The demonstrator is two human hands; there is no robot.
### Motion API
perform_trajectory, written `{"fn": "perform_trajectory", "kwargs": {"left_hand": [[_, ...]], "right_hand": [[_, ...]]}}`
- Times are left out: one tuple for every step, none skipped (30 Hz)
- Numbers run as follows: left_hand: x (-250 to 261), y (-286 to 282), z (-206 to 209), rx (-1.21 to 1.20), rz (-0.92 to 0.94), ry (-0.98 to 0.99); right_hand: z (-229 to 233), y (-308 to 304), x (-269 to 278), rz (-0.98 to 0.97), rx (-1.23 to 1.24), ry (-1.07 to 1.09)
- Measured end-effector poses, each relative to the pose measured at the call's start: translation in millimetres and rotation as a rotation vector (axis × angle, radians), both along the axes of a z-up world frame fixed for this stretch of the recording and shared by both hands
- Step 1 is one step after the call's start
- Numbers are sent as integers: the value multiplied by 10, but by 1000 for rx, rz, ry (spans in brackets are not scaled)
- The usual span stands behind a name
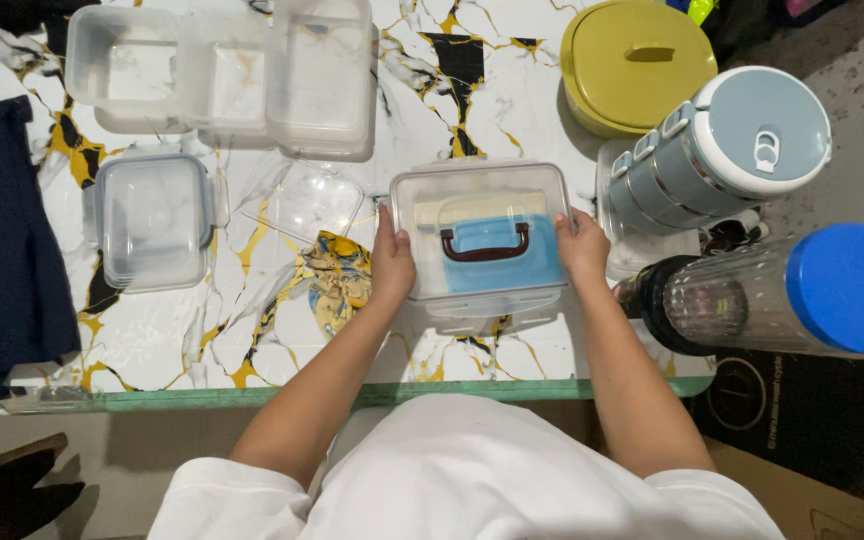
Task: The person opens and closes several plastic food containers, wipes them with a cloth, and stacks them on a table. They also handle a blue rubber seal and a tiered lunch box, arranging items in a tidy manner.
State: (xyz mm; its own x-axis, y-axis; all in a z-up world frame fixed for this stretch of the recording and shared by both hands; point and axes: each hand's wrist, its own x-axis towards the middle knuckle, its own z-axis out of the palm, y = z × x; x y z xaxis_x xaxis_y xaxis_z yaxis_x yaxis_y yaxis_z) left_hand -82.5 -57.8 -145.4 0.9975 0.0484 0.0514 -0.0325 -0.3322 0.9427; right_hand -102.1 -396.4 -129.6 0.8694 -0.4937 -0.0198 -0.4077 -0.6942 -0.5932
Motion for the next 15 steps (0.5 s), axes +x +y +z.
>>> {"fn": "perform_trajectory", "kwargs": {"left_hand": [[24, -38, -21, 88, 26, -29], [34, -76, -32, 177, 58, -52], [40, -90, -29, 266, 89, -76], [61, -65, -10, 230, 108, -84], [77, -34, 23, 194, 127, -94], [97, -16, 69, 156, 141, -104], [124, 36, 124, 14, 125, 41], [122, 113, 180, -129, 105, 189], [122, 176, 239, -273, 82, 336], [116, 251, 297, -306, 61, 463], [116, 330, 347, -340, 39, 590], [134, 398, 389, -373, 19, 713], [155, 430, 409, -412, 29, 748], [153, 428, 399, -453, 37, 787], [146, 414, 366, -494, 44, 826]], "right_hand": [[36, 17, -10, 2, -8, -22], [91, 58, -10, 10, -16, -40], [171, 114, -11, 18, -23, -57], [269, 210, -13, 67, -117, -94], [374, 341, -54, 115, -211, -132], [492, 470, -81, 159, -306, -170], [606, 624, -70, 249, -288, -133], [705, 791, -84, 337, -270, -91], [794, 961, -80, 441, -286, -92], [868, 1141, -66, 549, -299, -93], [938, 1281, -76, 582, -324, -53], [997, 1399, -79, 615, -346, -17], [1049, 1474, -72, 649, -369, 20], [1089, 1505, -78, 647, -377, 8], [1109, 1532, -85, 645, -385, -3]]}}
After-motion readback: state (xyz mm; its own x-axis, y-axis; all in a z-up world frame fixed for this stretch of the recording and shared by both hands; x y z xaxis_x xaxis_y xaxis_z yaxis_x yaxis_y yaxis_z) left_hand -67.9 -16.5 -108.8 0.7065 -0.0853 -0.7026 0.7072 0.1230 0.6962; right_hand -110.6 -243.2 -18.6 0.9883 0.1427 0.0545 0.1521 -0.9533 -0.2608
